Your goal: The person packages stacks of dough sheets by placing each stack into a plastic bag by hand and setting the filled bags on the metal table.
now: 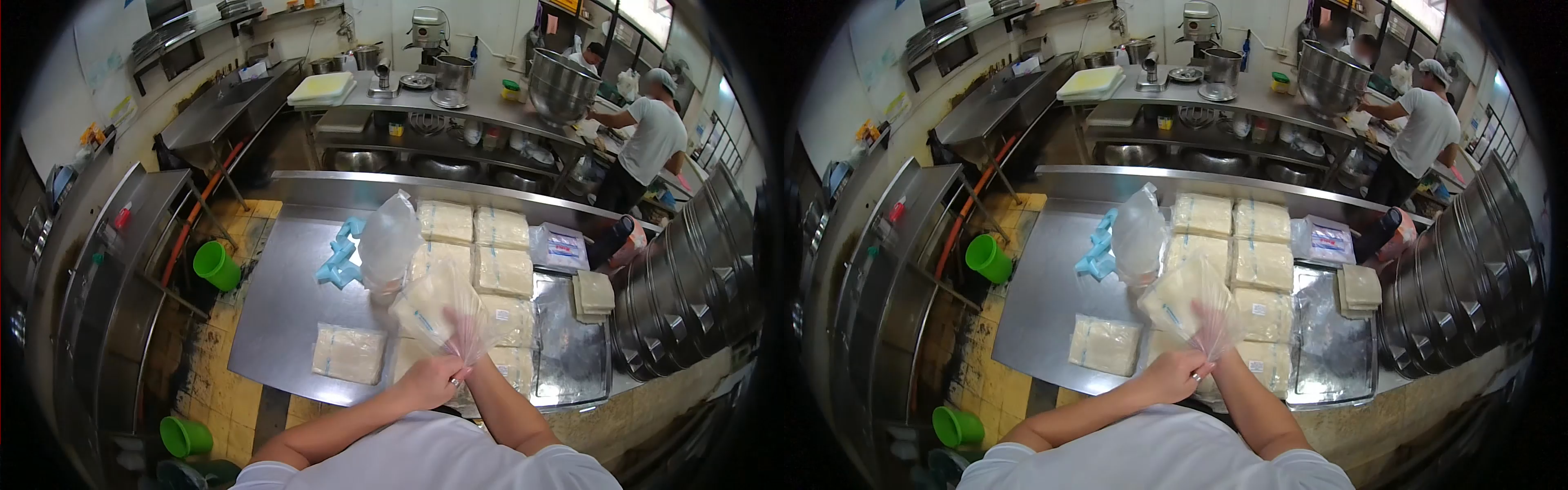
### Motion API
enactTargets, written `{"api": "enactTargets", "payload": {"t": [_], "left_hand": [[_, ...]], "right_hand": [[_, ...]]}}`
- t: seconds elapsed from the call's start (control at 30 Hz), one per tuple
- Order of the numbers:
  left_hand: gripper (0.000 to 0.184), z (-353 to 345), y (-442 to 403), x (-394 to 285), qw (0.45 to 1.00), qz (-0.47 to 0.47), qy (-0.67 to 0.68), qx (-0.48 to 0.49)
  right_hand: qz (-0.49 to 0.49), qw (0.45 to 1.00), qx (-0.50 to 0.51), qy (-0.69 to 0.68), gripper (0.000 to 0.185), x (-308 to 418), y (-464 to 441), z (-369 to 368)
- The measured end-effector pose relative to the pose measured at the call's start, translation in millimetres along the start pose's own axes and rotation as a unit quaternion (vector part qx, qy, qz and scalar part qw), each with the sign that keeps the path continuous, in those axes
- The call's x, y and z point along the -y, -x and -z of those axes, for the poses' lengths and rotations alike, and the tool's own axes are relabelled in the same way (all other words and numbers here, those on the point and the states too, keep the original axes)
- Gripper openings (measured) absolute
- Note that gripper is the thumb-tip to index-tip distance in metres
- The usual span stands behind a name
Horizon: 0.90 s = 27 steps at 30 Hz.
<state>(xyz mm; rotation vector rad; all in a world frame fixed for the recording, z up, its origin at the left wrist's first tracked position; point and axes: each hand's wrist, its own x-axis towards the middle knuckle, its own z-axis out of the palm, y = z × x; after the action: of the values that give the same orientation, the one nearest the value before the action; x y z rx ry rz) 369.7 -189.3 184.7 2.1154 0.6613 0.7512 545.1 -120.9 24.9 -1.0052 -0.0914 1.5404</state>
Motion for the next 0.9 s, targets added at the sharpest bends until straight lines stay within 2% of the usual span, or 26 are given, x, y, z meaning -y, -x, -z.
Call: {"api": "enactTargets", "payload": {"t": [0.07,0.1,0.17,0.27,0.3,0.37,0.47,0.57,0.67,0.77,0.87,0.9], "left_hand": [[0.018,29,3,-3,0.996,0.036,0.015,-0.076],[0.017,47,4,0,0.992,0.053,0.021,-0.114],[0.017,81,0,20,0.956,0.050,-0.076,-0.280],[0.026,99,4,77,0.932,0.120,-0.135,-0.315],[0.026,105,6,88,0.952,0.196,-0.035,-0.234],[0.025,119,9,105,0.928,0.328,0.168,-0.060],[0.026,135,10,119,0.897,0.362,0.231,-0.100],[0.027,140,33,136,0.872,0.355,0.302,-0.150],[0.030,155,60,131,0.828,0.365,0.394,-0.161],[0.033,167,84,155,0.856,0.336,0.318,-0.232],[0.032,177,120,185,0.858,0.350,0.293,-0.236],[0.030,181,135,182,0.867,0.359,0.276,-0.207]], "right_hand": [[0.041,0.997,-0.039,0.046,0.043,13,58,-52],[-0.004,0.999,0.009,0.032,0.045,18,74,-60],[-0.095,0.990,0.102,-0.002,0.048,23,100,-73],[-0.063,0.989,0.125,0.039,0.057,23,136,-100],[-0.090,0.984,0.154,0.023,0.060,19,138,-103],[-0.145,0.966,0.212,-0.009,0.068,7,141,-110],[-0.149,0.970,0.182,0.061,0.073,-14,147,-131],[-0.186,0.958,0.217,0.038,0.069,-24,145,-145],[-0.241,0.945,0.214,0.047,0.070,-45,132,-155],[-0.220,0.937,0.225,0.152,0.071,-67,129,-172],[-0.237,0.940,0.201,0.141,0.071,-90,128,-200],[-0.215,0.945,0.210,0.127,0.071,-97,123,-208]]}}
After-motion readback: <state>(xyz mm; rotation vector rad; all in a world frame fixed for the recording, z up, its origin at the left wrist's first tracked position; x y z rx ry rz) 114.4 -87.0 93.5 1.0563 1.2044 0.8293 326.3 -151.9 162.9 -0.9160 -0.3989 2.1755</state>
